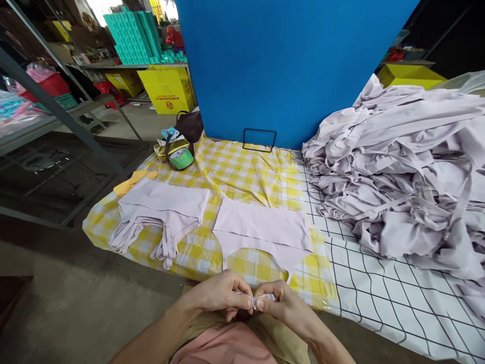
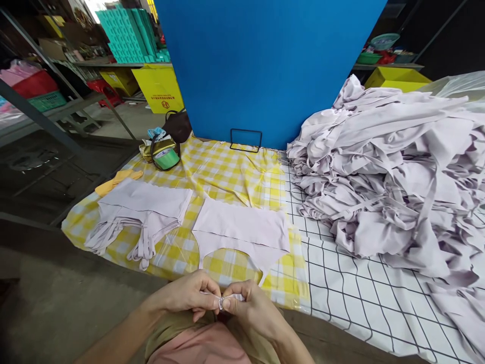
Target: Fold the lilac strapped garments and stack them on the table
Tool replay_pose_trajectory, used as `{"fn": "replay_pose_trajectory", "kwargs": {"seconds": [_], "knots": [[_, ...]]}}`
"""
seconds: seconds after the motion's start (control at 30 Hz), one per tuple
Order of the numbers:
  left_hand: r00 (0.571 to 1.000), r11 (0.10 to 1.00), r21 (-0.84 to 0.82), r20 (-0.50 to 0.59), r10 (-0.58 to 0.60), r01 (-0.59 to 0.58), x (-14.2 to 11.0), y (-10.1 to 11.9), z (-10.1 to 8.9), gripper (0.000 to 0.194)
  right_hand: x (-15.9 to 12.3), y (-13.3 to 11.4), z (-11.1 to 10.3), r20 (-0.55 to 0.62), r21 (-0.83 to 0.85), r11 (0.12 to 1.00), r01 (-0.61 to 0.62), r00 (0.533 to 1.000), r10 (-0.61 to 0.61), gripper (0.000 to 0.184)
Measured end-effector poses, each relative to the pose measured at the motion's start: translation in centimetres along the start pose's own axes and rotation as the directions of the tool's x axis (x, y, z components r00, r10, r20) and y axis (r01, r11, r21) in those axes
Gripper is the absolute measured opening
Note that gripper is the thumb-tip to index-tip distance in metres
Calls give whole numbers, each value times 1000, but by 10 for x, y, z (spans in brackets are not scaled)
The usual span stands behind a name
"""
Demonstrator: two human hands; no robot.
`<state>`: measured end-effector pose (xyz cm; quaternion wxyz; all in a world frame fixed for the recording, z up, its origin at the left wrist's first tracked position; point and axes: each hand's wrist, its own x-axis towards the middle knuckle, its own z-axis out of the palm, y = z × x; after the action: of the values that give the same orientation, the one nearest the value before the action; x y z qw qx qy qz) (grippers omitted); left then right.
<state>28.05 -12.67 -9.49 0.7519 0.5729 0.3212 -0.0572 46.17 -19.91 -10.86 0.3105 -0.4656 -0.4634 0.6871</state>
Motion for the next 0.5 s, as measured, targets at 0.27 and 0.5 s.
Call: {"fn": "replay_pose_trajectory", "kwargs": {"seconds": [0.27,0.5], "knots": [[990,994,95,-120,67,-56,1,-1,3,22,1,8,-5,4,111,988,-110,994,110,40],[978,980,193,-193,78,-40,-2,6,8,24,0,7,-5,-40,40,994,-104,994,106,41]]}}
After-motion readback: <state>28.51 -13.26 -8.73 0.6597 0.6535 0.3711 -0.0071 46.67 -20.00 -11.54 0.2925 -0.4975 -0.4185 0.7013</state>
